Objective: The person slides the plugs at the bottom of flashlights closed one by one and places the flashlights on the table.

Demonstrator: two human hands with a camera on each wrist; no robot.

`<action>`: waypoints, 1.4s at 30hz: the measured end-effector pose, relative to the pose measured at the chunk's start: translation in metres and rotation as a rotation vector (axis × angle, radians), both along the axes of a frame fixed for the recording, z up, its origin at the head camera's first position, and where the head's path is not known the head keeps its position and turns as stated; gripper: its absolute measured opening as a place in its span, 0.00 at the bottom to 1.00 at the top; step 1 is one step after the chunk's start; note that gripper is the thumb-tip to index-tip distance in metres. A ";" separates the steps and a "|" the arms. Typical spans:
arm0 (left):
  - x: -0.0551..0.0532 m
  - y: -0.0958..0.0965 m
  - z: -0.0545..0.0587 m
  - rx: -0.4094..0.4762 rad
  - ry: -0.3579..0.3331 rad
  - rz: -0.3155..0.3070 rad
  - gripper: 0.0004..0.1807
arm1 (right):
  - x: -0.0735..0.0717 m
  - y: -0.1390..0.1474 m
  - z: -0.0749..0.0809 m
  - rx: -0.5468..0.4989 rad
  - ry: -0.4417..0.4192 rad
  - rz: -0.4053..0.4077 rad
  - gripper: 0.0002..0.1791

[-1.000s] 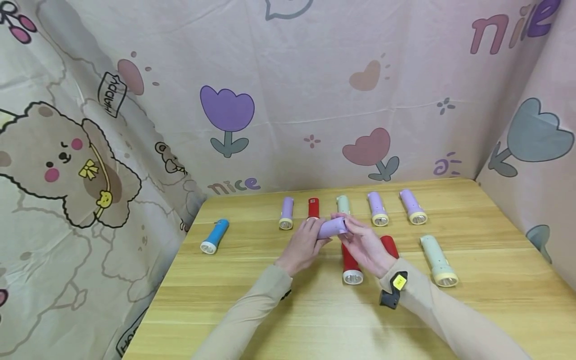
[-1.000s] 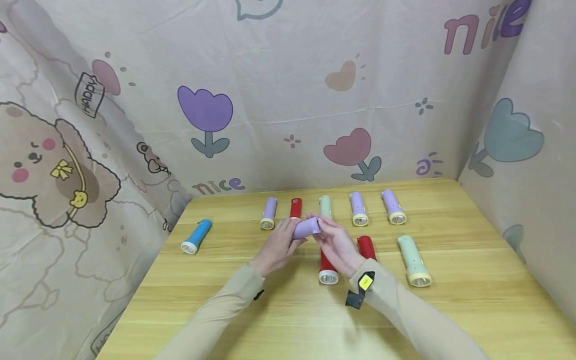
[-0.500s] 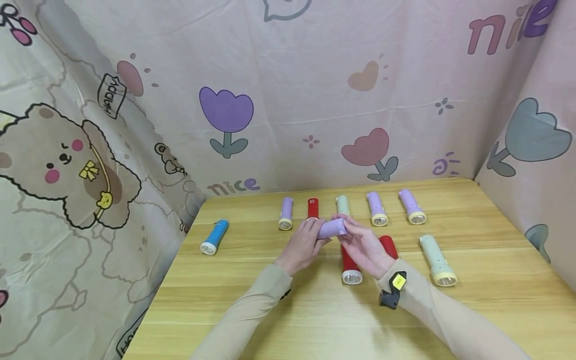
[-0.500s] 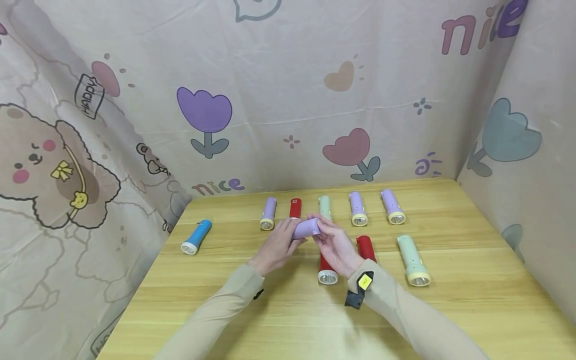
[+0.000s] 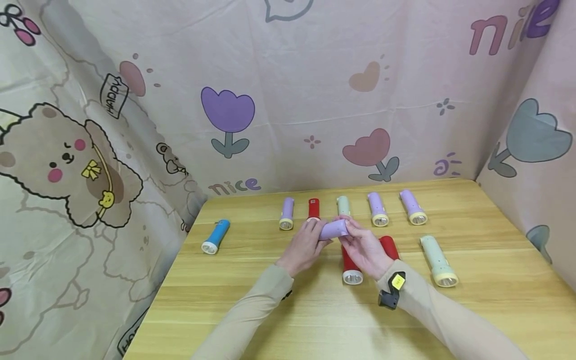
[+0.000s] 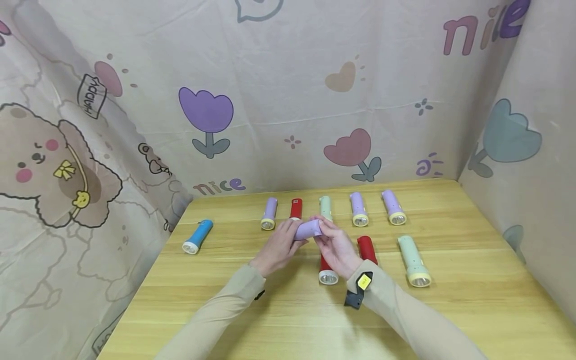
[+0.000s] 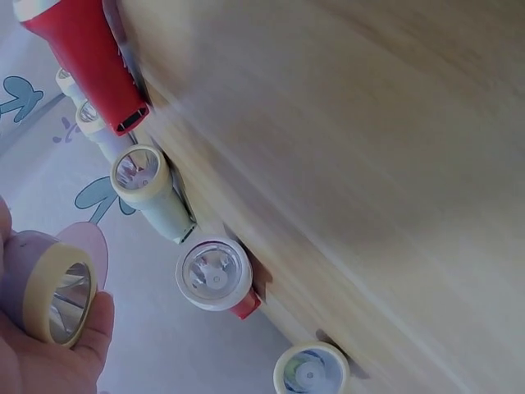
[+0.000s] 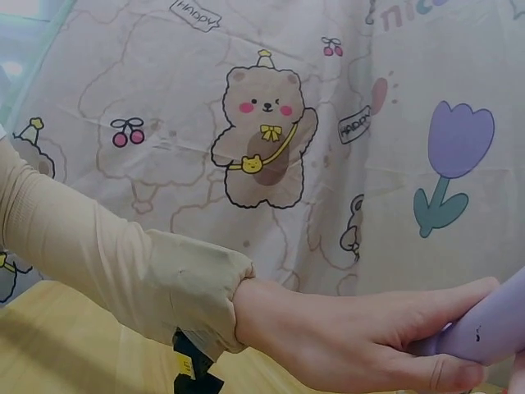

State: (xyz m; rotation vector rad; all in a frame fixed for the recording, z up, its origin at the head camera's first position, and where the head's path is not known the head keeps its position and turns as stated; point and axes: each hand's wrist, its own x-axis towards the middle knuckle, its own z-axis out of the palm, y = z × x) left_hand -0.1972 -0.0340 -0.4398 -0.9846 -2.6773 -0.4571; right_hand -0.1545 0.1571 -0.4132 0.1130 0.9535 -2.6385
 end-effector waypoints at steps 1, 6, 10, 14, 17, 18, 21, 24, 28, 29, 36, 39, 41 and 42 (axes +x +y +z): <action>0.000 0.000 0.000 -0.004 0.003 -0.001 0.26 | 0.000 0.000 0.000 0.000 -0.003 -0.003 0.19; 0.000 -0.001 0.002 -0.023 -0.004 -0.012 0.23 | 0.000 0.002 0.000 -0.013 -0.016 0.009 0.18; 0.000 -0.002 0.002 -0.015 -0.023 -0.029 0.24 | -0.001 0.003 0.002 -0.007 -0.016 0.021 0.12; 0.000 -0.003 0.003 0.003 -0.056 -0.051 0.24 | -0.002 0.003 0.003 0.021 -0.013 0.021 0.14; 0.000 -0.003 0.003 0.017 -0.082 -0.066 0.24 | -0.003 0.003 0.004 0.044 -0.028 0.000 0.24; 0.001 -0.003 0.003 0.018 -0.085 -0.070 0.24 | -0.003 0.002 0.004 0.055 -0.029 -0.006 0.28; 0.001 -0.003 0.004 0.016 -0.089 -0.077 0.24 | -0.004 0.001 0.004 0.093 -0.036 -0.036 0.32; 0.001 -0.002 0.005 -0.004 -0.067 -0.074 0.24 | -0.004 0.000 0.004 0.143 -0.034 -0.074 0.31; 0.000 -0.002 0.007 -0.028 -0.032 -0.061 0.24 | -0.006 -0.002 0.004 0.200 -0.025 -0.113 0.30; -0.001 -0.002 0.007 -0.031 -0.028 -0.058 0.24 | -0.006 -0.002 0.005 0.212 -0.016 -0.117 0.31; -0.002 0.000 0.016 -0.021 -0.051 -0.050 0.23 | -0.007 -0.002 0.007 0.274 0.040 -0.114 0.31; -0.002 0.001 0.019 -0.008 -0.079 -0.044 0.22 | -0.007 -0.001 0.007 0.340 0.089 -0.106 0.31; -0.002 0.001 0.021 0.014 -0.118 -0.036 0.22 | -0.007 0.001 0.008 0.408 0.144 -0.098 0.30; -0.002 0.001 0.022 0.028 -0.144 -0.029 0.22 | -0.007 0.002 0.009 0.444 0.172 -0.093 0.30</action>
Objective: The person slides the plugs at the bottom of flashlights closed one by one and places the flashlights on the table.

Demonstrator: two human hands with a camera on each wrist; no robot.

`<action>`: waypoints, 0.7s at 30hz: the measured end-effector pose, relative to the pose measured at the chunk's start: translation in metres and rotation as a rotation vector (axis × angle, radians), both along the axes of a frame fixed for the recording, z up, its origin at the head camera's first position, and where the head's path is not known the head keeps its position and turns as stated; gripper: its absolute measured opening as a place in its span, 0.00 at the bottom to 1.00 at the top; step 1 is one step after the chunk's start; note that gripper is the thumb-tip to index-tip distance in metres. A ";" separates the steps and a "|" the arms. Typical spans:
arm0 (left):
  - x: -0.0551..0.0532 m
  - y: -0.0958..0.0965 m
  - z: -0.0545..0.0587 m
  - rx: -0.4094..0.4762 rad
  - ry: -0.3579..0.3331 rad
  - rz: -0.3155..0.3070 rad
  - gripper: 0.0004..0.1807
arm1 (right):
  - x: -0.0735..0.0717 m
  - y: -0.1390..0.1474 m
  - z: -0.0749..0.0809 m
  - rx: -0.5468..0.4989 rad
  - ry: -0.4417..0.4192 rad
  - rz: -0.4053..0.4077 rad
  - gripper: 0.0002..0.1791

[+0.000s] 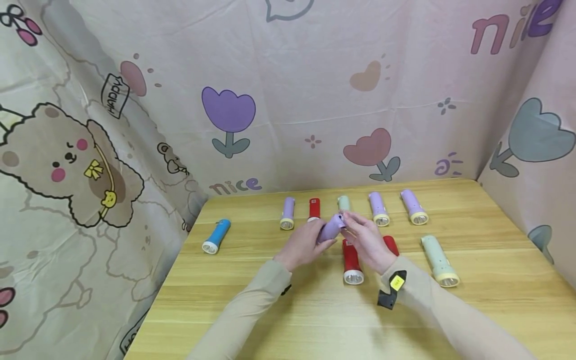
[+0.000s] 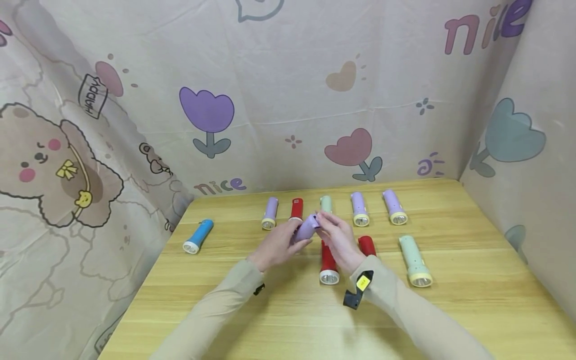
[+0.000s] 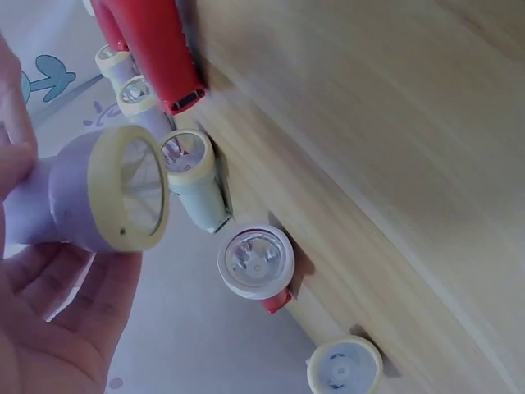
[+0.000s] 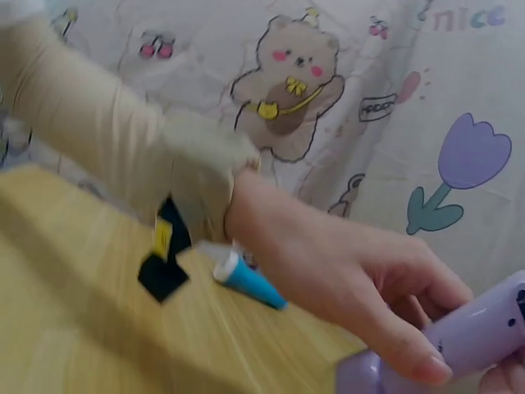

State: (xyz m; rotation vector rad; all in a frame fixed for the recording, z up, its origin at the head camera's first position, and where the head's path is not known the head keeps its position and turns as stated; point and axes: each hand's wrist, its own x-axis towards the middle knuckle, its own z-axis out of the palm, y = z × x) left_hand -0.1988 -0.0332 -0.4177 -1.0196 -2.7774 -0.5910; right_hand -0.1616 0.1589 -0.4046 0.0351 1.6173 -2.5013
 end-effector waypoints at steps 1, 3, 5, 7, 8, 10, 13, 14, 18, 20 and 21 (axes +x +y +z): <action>0.000 0.000 0.001 0.013 -0.024 0.010 0.22 | 0.000 0.002 0.000 0.039 0.027 0.005 0.30; 0.001 -0.001 0.003 0.048 -0.077 0.032 0.21 | 0.000 0.006 0.001 0.136 0.082 0.008 0.30; 0.000 -0.001 0.004 0.085 -0.125 0.058 0.21 | -0.001 0.010 0.002 0.280 0.151 -0.006 0.28; 0.000 -0.002 0.006 0.125 -0.178 0.087 0.20 | -0.002 0.016 0.001 0.440 0.229 -0.028 0.26; -0.001 -0.003 0.007 0.144 -0.209 0.102 0.20 | -0.003 0.019 0.001 0.522 0.265 -0.039 0.25; -0.003 -0.004 0.007 0.179 -0.273 0.136 0.20 | -0.004 0.024 -0.001 0.667 0.338 -0.051 0.24; -0.005 -0.007 0.008 0.213 -0.353 0.196 0.21 | -0.004 0.031 -0.006 0.812 0.427 -0.040 0.23; -0.006 -0.008 0.008 0.221 -0.375 0.214 0.21 | -0.004 0.032 -0.008 0.867 0.452 -0.038 0.23; -0.008 -0.011 0.008 0.239 -0.431 0.258 0.24 | -0.001 0.036 -0.015 1.100 0.502 -0.024 0.24; -0.009 -0.013 0.007 0.236 -0.448 0.259 0.24 | 0.001 0.036 -0.018 1.198 0.486 0.000 0.25; -0.009 -0.014 0.005 0.229 -0.459 0.260 0.24 | 0.002 0.035 -0.020 1.233 0.466 0.019 0.25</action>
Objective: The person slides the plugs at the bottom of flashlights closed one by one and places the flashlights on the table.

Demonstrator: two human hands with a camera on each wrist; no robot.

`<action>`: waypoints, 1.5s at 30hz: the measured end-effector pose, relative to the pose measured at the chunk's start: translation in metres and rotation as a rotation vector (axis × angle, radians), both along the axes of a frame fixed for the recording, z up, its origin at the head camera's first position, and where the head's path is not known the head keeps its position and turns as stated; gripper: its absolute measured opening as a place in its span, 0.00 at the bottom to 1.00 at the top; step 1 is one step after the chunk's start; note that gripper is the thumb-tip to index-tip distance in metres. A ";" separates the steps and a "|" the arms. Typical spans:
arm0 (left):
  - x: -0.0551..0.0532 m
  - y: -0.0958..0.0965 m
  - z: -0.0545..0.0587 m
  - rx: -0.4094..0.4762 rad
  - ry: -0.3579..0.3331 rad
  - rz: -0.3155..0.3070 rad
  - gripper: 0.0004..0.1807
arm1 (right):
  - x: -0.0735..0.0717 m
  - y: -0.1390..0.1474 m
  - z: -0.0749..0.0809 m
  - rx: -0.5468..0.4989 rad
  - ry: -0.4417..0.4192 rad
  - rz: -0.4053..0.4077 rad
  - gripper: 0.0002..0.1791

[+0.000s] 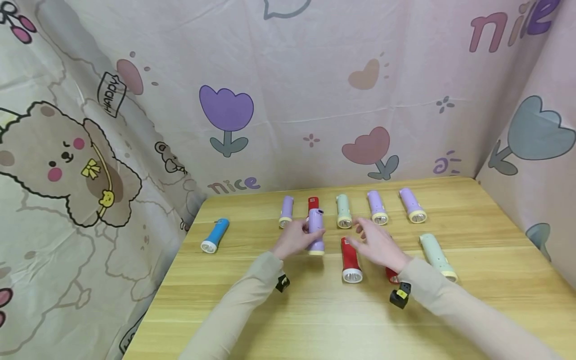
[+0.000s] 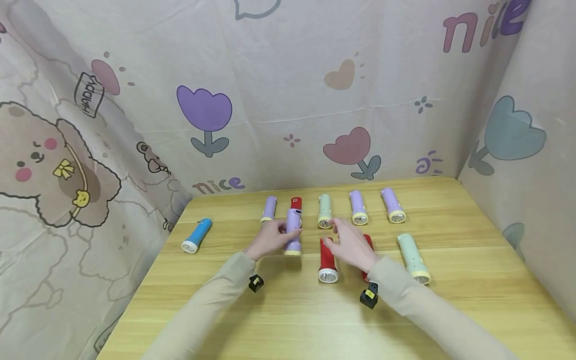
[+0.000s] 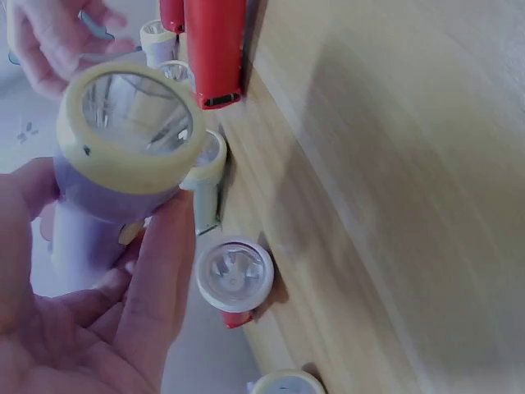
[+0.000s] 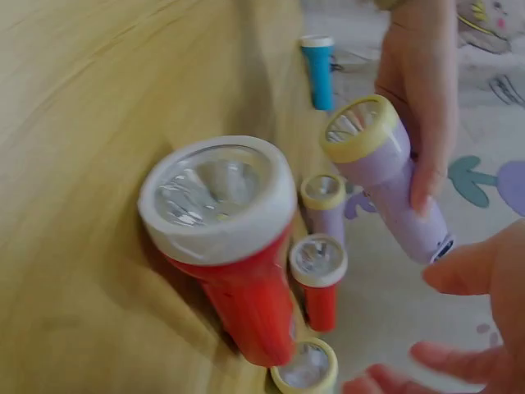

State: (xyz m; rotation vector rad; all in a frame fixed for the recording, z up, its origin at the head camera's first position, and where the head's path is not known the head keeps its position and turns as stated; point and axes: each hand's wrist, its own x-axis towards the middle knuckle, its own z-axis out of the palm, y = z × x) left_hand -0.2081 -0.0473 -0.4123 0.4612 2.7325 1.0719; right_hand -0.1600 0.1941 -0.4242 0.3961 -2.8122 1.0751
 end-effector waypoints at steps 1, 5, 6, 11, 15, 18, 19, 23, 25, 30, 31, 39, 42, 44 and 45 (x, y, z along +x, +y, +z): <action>-0.001 -0.001 -0.001 -0.004 -0.017 0.000 0.23 | 0.001 -0.001 -0.001 0.029 -0.027 -0.001 0.26; -0.002 -0.005 -0.008 -0.020 -0.109 0.012 0.24 | 0.002 -0.006 -0.006 0.096 -0.157 -0.006 0.30; -0.003 -0.006 -0.009 -0.029 -0.133 0.017 0.24 | 0.002 -0.007 -0.007 0.115 -0.184 -0.011 0.31; -0.002 -0.010 -0.016 -0.070 -0.222 0.031 0.26 | 0.002 -0.012 -0.011 0.192 -0.278 -0.030 0.31; -0.001 -0.013 -0.022 -0.068 -0.271 0.044 0.26 | 0.001 -0.014 -0.014 0.221 -0.300 -0.030 0.29; 0.000 -0.015 -0.026 -0.054 -0.312 0.056 0.26 | -0.001 -0.015 -0.015 0.235 -0.321 -0.038 0.24; 0.000 -0.015 -0.028 -0.049 -0.325 0.060 0.26 | -0.002 -0.016 -0.015 0.244 -0.327 -0.037 0.22; -0.001 -0.016 -0.034 -0.048 -0.361 0.072 0.25 | -0.005 -0.017 -0.017 0.265 -0.378 -0.029 0.24; -0.001 -0.015 -0.036 -0.050 -0.373 0.080 0.25 | -0.006 -0.018 -0.018 0.277 -0.401 -0.024 0.26; -0.001 -0.013 -0.037 -0.063 -0.387 0.091 0.25 | -0.008 -0.018 -0.018 0.274 -0.454 -0.013 0.28; 0.001 -0.013 -0.036 -0.063 -0.387 0.091 0.25 | -0.009 -0.018 -0.017 0.268 -0.465 -0.010 0.28; 0.005 -0.008 -0.034 -0.089 -0.394 0.092 0.25 | -0.015 -0.014 -0.016 0.235 -0.563 0.033 0.23; 0.003 -0.008 -0.036 -0.108 -0.400 0.092 0.25 | -0.016 -0.013 -0.015 0.217 -0.593 0.039 0.22; 0.002 -0.007 -0.037 -0.116 -0.402 0.092 0.25 | -0.015 -0.012 -0.014 0.208 -0.608 0.040 0.22; 0.001 -0.007 -0.038 -0.117 -0.400 0.091 0.25 | -0.015 -0.012 -0.014 0.206 -0.612 0.040 0.22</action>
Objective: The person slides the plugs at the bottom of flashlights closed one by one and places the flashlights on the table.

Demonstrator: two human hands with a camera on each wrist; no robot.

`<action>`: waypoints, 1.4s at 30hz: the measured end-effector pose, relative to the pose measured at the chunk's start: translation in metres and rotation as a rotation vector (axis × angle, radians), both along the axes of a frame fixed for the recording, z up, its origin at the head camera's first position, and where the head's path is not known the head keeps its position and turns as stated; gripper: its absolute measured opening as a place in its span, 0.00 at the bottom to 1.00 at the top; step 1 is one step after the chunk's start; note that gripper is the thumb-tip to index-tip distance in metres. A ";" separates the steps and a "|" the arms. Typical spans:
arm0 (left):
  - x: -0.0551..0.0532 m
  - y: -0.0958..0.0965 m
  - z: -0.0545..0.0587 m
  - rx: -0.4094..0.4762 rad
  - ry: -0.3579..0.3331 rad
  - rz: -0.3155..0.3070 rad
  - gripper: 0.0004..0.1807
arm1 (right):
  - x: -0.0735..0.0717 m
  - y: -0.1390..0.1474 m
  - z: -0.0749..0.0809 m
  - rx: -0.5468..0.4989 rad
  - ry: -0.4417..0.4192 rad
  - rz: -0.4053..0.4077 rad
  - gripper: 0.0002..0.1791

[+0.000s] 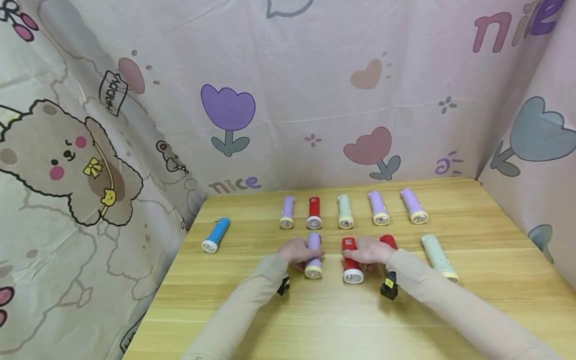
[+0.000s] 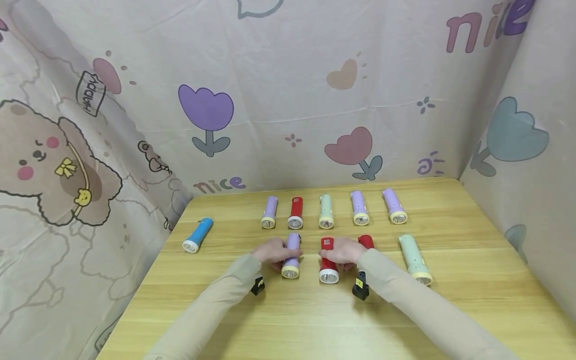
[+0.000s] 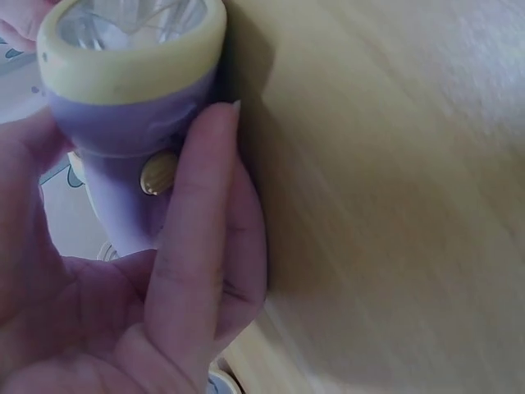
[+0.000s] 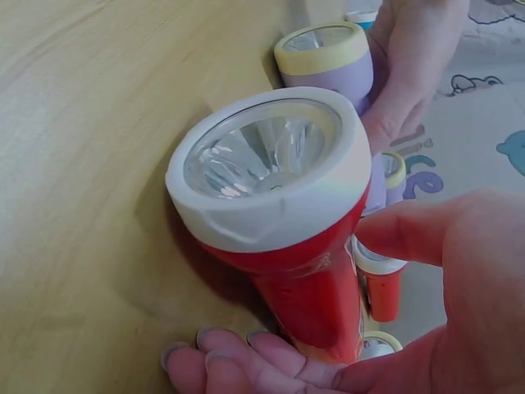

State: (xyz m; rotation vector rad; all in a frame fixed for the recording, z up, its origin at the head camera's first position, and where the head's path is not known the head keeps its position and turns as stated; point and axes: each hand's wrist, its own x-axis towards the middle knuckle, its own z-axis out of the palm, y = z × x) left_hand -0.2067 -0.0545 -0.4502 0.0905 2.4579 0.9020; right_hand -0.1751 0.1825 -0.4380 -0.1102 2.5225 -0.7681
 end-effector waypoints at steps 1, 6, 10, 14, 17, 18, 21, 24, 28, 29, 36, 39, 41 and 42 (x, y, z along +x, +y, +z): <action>0.000 0.000 -0.001 0.001 -0.004 0.003 0.25 | 0.000 0.000 0.000 0.000 -0.002 0.000 0.22; 0.002 -0.001 0.002 0.016 -0.013 -0.003 0.26 | 0.001 0.001 0.001 0.007 -0.006 0.001 0.22; 0.003 -0.001 0.007 0.014 -0.039 -0.023 0.29 | 0.000 0.002 0.000 0.013 -0.007 0.001 0.23; 0.003 -0.003 0.012 0.010 -0.068 -0.044 0.31 | -0.001 0.002 0.000 -0.006 -0.020 -0.011 0.23; 0.003 -0.004 0.013 0.016 -0.080 -0.056 0.31 | -0.001 0.002 -0.001 -0.020 -0.031 -0.010 0.22; 0.003 -0.005 0.013 0.018 -0.083 -0.061 0.31 | -0.001 0.002 -0.001 -0.022 -0.035 -0.011 0.22; 0.003 -0.007 0.013 0.024 -0.087 -0.082 0.30 | -0.001 0.002 -0.001 -0.026 -0.041 -0.008 0.21; 0.002 -0.008 0.013 0.027 -0.095 -0.097 0.29 | 0.000 0.002 0.000 -0.019 -0.041 -0.012 0.20; 0.000 -0.009 0.014 0.022 -0.111 -0.094 0.29 | 0.000 0.002 0.001 -0.014 -0.035 -0.001 0.20; 0.000 -0.009 0.013 0.020 -0.114 -0.091 0.29 | 0.000 0.002 0.001 -0.019 -0.037 -0.001 0.20; 0.000 -0.009 0.013 0.028 -0.128 -0.093 0.30 | 0.000 0.003 0.002 -0.063 -0.057 -0.011 0.19; 0.001 -0.008 0.013 0.024 -0.126 -0.089 0.31 | 0.000 0.003 0.002 -0.066 -0.058 -0.007 0.18; 0.002 -0.008 0.015 0.017 -0.118 -0.087 0.31 | 0.000 0.003 0.001 -0.073 -0.056 -0.005 0.18; 0.003 -0.008 0.015 0.011 -0.113 -0.087 0.31 | -0.001 0.003 0.001 -0.079 -0.055 -0.004 0.18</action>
